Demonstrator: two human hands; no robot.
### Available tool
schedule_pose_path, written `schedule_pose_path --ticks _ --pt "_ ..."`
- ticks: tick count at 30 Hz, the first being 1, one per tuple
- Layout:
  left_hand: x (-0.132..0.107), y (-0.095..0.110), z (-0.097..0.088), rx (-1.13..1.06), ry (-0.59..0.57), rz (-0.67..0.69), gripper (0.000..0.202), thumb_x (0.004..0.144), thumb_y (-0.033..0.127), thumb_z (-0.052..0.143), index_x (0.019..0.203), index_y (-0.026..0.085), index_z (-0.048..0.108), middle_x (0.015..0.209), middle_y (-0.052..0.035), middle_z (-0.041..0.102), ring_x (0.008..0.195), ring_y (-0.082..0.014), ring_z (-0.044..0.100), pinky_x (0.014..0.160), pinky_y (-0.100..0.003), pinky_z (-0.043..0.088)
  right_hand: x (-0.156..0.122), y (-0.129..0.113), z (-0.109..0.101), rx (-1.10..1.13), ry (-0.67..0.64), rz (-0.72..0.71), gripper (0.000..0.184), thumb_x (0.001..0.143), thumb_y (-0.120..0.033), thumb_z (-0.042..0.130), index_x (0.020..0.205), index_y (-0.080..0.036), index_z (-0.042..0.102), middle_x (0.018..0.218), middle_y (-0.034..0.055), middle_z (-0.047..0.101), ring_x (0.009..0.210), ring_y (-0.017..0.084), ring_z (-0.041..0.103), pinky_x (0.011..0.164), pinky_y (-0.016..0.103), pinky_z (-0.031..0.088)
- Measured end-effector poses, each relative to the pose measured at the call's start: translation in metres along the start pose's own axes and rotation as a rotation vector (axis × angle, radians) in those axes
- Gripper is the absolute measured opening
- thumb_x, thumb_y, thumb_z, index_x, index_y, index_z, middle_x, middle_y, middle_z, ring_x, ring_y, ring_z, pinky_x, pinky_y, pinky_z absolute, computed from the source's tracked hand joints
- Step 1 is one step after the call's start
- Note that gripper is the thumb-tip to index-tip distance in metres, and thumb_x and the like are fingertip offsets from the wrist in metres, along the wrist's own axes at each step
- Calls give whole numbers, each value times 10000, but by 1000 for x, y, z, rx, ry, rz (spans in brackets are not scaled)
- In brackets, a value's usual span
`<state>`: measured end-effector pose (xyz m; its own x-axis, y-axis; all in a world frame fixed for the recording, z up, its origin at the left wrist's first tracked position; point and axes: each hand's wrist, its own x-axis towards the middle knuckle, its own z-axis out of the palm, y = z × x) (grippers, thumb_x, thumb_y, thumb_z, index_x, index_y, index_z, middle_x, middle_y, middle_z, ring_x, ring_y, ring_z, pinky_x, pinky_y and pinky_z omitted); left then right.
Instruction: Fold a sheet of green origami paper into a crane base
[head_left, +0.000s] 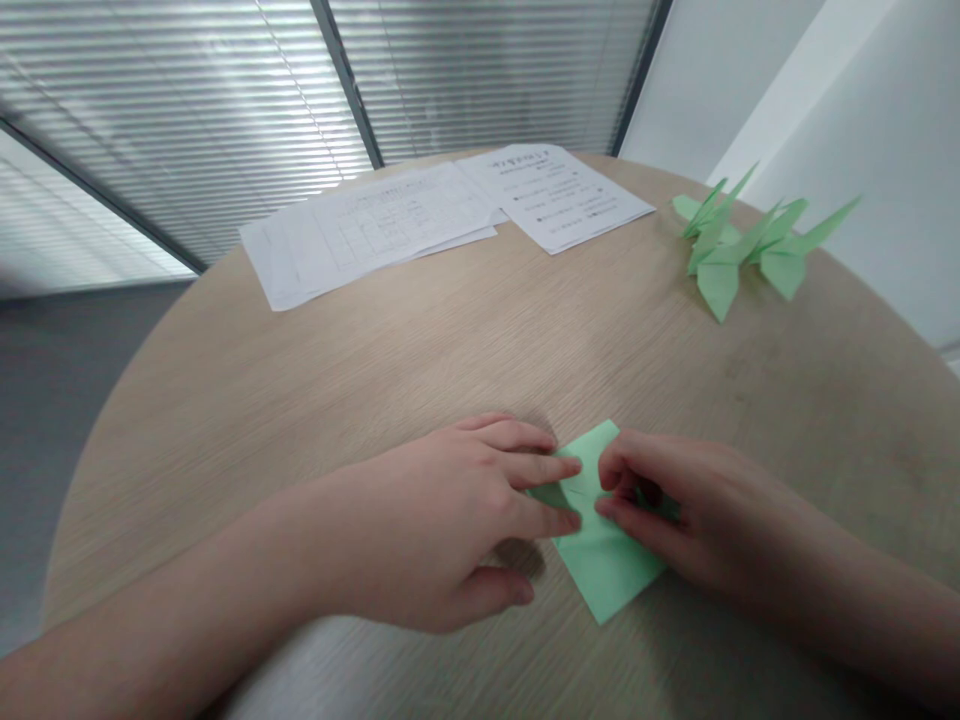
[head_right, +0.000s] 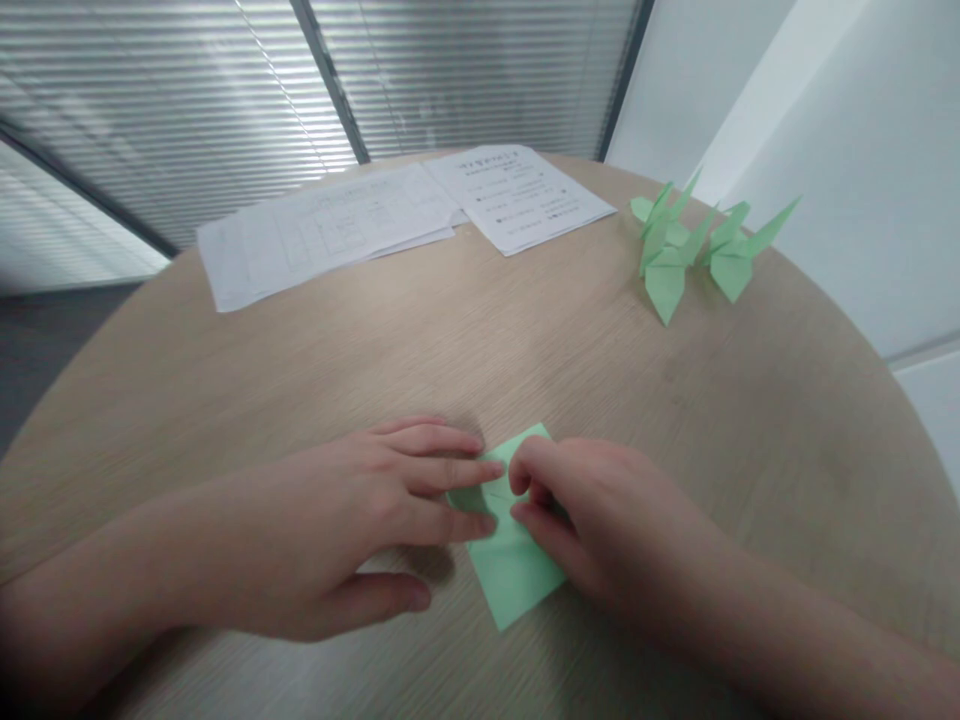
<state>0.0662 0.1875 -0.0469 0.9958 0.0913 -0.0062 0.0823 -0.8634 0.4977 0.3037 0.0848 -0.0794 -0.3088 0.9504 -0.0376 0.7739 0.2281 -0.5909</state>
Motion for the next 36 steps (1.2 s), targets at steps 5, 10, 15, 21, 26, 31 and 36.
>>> schedule_pose_path --ticks 5,10,15,21,26,31,36 --pt "1 0 0 4 0 3 349 882 346 716 1216 244 727 1392 -74 652 1316 -288 545 1181 -441 363 0 -1 0 -11 14 -4 84 914 -191 582 844 -231 561 690 -22 613 556 131 518 545 252 370" --pt "2 0 -1 7 -8 13 320 907 319 677 1211 238 733 1392 -86 653 1319 -289 546 1178 -436 355 -1 -1 0 -15 1 0 82 912 -179 571 843 -223 577 689 -24 609 563 129 520 557 249 373" --pt "2 0 -1 13 -19 4 314 909 338 676 1205 250 733 1408 -71 640 1324 -292 536 1180 -438 346 -1 -1 0 -25 8 -1 70 918 -189 575 856 -223 579 705 -23 616 578 133 523 566 249 376" --pt "3 1 0 14 -23 1 298 922 347 661 1197 257 728 1374 -59 654 1301 -291 539 1171 -452 353 0 -2 -1 -13 7 -4 82 917 -175 567 853 -223 582 714 -19 626 582 133 530 570 250 375" --pt "4 0 0 18 -14 9 287 909 345 676 1174 250 733 1355 -58 663 1290 -292 543 1161 -451 371 0 -3 -2 -22 23 -12 70 913 -178 572 863 -221 595 712 -17 629 582 133 530 570 250 375" --pt "4 1 0 35 -26 11 300 905 351 683 1181 241 729 1340 -57 672 1293 -293 539 1164 -450 377 0 -2 -1 -30 18 -12 70 912 -175 577 869 -221 608 708 -19 627 578 133 528 566 252 370" --pt "5 3 0 50 -35 25 285 913 344 673 1160 213 729 1294 -72 687 1295 -288 532 1179 -429 367 -1 -1 0 -34 14 -10 53 902 -175 595 872 -216 611 732 -12 638 603 139 538 582 260 376"
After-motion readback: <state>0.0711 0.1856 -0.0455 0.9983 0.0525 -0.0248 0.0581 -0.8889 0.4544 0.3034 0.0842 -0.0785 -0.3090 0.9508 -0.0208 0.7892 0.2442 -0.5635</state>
